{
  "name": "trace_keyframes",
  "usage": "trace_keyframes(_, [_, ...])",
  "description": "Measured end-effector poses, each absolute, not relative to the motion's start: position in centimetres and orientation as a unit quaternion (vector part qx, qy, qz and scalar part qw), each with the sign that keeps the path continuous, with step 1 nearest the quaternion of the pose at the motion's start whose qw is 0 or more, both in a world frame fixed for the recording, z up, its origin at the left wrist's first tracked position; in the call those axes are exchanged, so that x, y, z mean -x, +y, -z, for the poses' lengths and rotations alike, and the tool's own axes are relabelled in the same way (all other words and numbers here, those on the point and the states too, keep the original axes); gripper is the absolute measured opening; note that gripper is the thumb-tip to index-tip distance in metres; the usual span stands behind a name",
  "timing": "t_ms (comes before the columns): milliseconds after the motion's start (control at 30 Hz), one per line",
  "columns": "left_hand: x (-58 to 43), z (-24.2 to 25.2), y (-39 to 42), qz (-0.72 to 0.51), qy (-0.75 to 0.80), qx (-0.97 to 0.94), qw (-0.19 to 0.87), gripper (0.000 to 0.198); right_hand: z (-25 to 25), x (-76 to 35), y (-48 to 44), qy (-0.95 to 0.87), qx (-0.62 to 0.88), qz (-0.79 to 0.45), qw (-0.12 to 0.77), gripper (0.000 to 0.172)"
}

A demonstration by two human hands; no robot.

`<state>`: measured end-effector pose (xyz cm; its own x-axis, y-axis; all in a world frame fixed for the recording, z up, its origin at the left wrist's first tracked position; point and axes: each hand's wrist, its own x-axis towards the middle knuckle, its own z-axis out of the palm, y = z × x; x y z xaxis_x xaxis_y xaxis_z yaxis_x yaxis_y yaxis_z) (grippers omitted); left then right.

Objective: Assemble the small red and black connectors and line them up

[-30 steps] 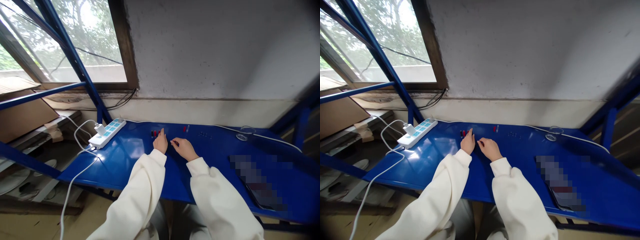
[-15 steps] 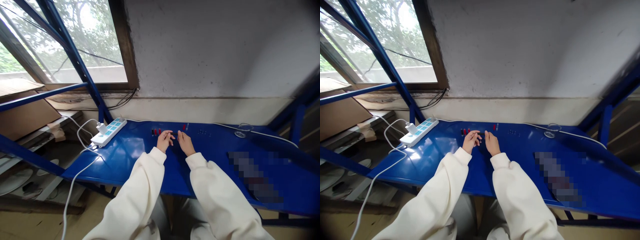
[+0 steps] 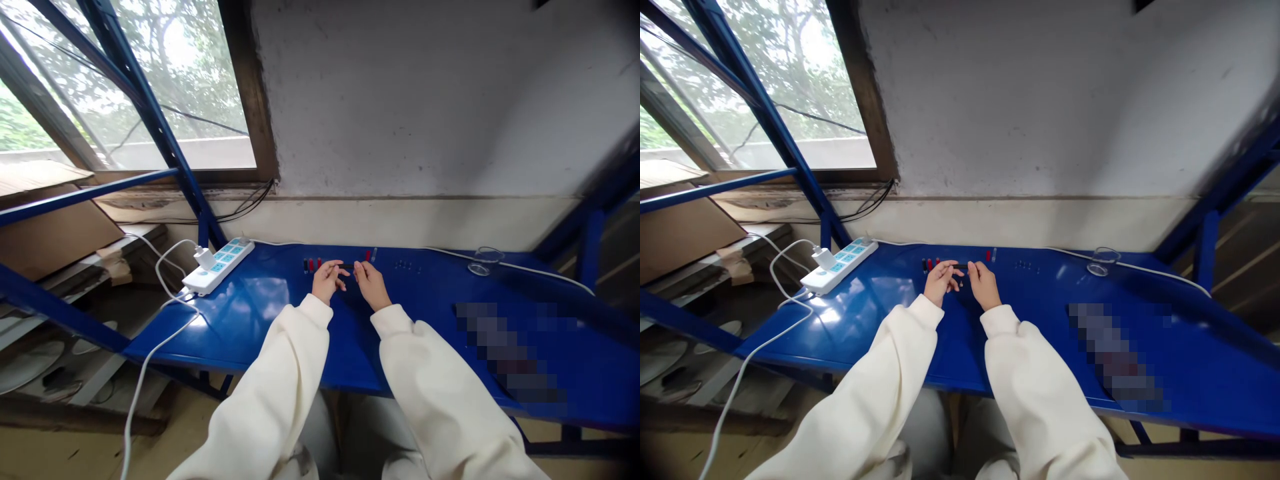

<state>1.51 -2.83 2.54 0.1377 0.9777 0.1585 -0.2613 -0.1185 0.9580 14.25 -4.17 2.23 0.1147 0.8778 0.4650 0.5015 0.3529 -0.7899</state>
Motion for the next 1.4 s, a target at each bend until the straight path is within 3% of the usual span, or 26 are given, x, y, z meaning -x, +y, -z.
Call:
trace_keyframes(500, [-1.1, -2.3, -2.4, -0.570, 0.373, -0.497, 0.537, 0.033, -2.1, -15.1, -3.6, -0.660, 0.502, -0.194, 0.524, 0.030])
trace_keyframes(800, [-1.0, -2.6, -2.3, -0.571, 0.375, -0.501, 0.532, 0.041, -1.5, -15.8, -2.8, -0.646, 0.464, -0.290, 0.533, 0.032])
trace_keyframes(1200, [-0.8, -2.7, -2.3, -0.633, 0.396, -0.458, 0.483, 0.033, -2.0, -15.5, -3.1, -0.627, 0.471, -0.272, 0.558, 0.028])
trace_keyframes(1400, [-1.3, -2.8, -2.5, -0.547, 0.377, -0.520, 0.537, 0.038, -1.7, -14.8, -3.0, -0.636, 0.453, -0.297, 0.550, 0.029])
